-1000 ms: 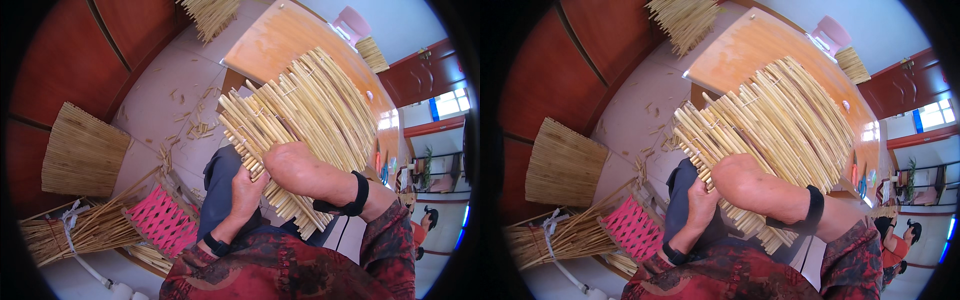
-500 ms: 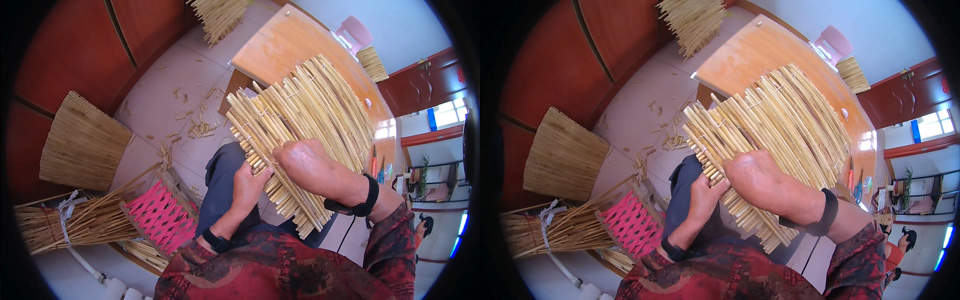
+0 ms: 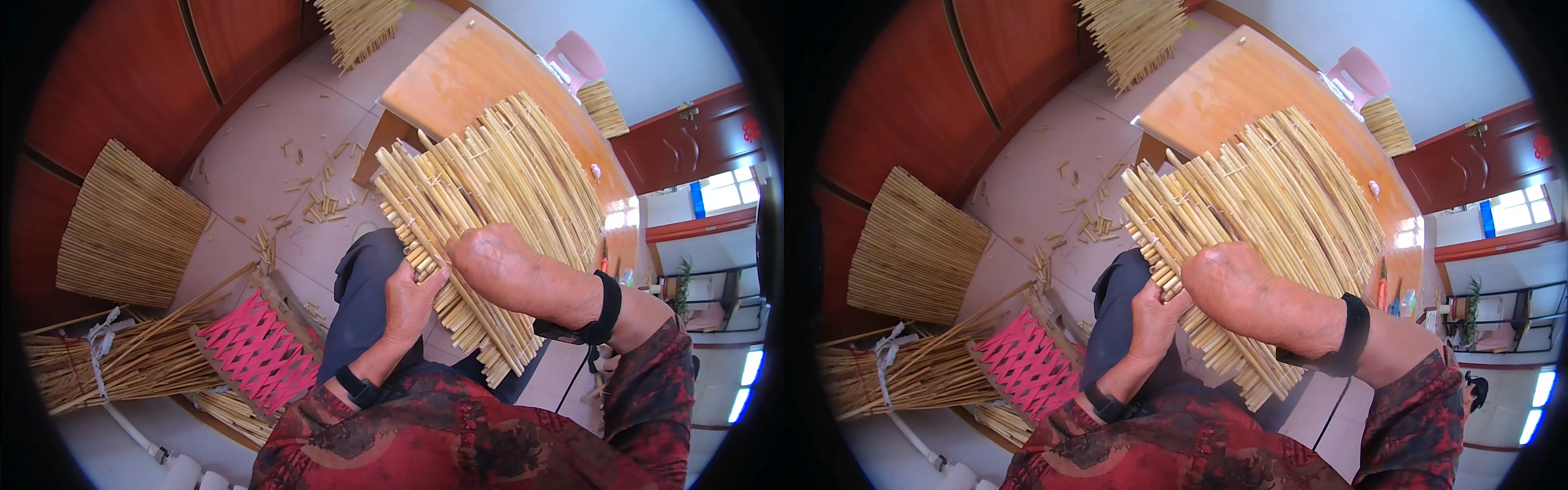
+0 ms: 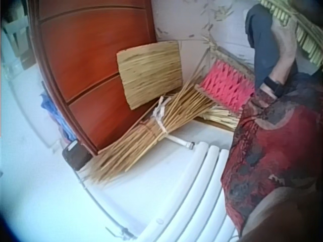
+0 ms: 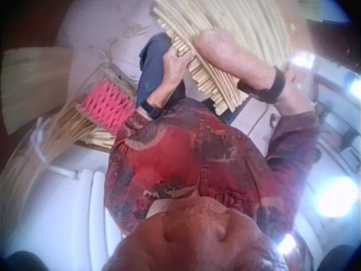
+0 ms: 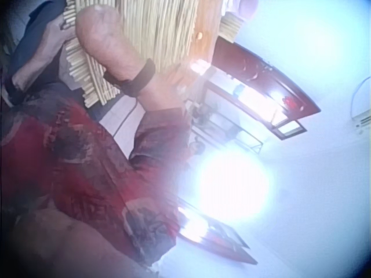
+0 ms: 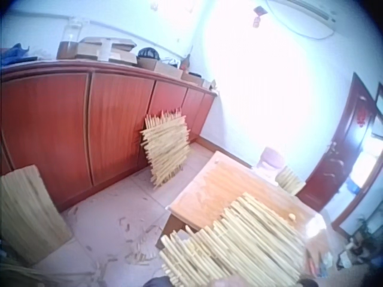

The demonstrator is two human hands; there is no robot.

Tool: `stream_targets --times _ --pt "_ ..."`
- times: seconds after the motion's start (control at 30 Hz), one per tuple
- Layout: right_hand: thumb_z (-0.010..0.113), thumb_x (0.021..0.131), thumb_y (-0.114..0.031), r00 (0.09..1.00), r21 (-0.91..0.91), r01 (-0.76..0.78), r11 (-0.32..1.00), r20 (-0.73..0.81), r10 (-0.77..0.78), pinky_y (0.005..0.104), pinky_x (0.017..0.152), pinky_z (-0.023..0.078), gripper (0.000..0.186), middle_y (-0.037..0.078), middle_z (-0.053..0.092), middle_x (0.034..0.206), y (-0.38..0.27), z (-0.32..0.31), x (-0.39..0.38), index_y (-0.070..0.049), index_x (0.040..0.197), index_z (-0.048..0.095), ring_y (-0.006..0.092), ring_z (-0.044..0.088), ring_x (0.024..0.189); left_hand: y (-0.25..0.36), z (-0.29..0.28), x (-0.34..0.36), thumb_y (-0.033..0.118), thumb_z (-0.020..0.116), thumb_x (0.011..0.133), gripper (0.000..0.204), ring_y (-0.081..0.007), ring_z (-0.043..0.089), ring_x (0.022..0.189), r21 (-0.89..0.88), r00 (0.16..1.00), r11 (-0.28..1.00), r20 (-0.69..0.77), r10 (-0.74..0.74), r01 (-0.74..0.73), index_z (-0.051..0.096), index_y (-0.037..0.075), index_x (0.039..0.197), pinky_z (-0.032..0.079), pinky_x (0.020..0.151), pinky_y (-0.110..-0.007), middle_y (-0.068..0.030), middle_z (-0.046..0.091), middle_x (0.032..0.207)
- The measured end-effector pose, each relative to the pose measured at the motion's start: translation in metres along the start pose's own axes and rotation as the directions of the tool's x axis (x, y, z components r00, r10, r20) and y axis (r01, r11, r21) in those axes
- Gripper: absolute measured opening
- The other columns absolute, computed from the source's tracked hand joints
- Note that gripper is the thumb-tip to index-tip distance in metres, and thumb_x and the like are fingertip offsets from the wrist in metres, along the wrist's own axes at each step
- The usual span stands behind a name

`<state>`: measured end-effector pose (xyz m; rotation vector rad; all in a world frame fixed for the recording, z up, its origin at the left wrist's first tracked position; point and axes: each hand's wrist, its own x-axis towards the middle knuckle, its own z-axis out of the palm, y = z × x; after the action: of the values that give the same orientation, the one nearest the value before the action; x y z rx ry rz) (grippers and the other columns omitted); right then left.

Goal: The person weaves together lengths of straw using white string to create a mat, using scissors to trim the ends of the straw and the string as they progress.

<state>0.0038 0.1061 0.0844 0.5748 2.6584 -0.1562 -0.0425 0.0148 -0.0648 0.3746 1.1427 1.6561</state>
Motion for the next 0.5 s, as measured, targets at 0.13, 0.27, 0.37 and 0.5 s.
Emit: stream_targets --times 0.13,0.27,0.37,0.5 --pt "0.054 0.07 -0.008 0.999 0.015 -0.023 1.0 0.031 0.023 0.0403 0.055 0.049 0.008 0.018 0.059 0.068 0.0026 0.0008 0.0012 -0.001 0.074 0.056 0.033 0.061 0.065 0.0002 0.0009 -0.0004 0.008 0.065 0.075 0.025 -0.007 0.056 0.074 0.007 1.0 1.0 -0.006 -0.003 0.003 0.056 -0.003 0.096 0.046 0.065 -0.023 -0.0056 0.063 0.083" --pt "0.054 0.07 -0.007 0.998 -0.012 -0.025 1.0 0.057 0.025 0.04 0.056 0.049 0.009 0.019 0.059 0.069 0.0006 0.0031 0.0029 0.0 0.074 0.055 0.0335 0.061 0.066 -0.0016 -0.0003 -0.001 0.009 0.065 0.075 0.025 -0.0072 0.056 0.073 0.029 1.0 1.0 -0.005 0.005 -0.005 0.056 -0.003 0.095 0.046 0.065 -0.024 -0.0066 0.064 0.082" --pt "0.054 0.07 -0.007 1.0 -0.003 -0.006 1.0 0.03 0.006 0.0395 0.055 0.049 0.009 0.018 0.059 0.068 0.0016 0.0063 0.0025 0.0 0.075 0.055 0.0334 0.061 0.066 -0.0001 -0.0005 -0.0007 0.009 0.066 0.075 0.025 -0.0076 0.057 0.073 0.051 1.0 0.999 -0.01 0.008 -0.008 0.056 -0.003 0.095 0.046 0.065 -0.025 -0.0071 0.064 0.082" --pt "0.054 0.07 -0.008 0.999 -0.022 -0.011 1.0 0.051 0.012 0.0388 0.055 0.049 0.009 0.017 0.059 0.069 0.0006 0.009 0.0033 0.0 0.075 0.055 0.0323 0.061 0.065 0.0015 -0.001 -0.0005 0.009 0.066 0.075 0.025 -0.0083 0.057 0.072 0.128 0.999 0.991 -0.009 0.041 -0.039 0.056 -0.003 0.095 0.047 0.065 -0.025 -0.0072 0.064 0.081"
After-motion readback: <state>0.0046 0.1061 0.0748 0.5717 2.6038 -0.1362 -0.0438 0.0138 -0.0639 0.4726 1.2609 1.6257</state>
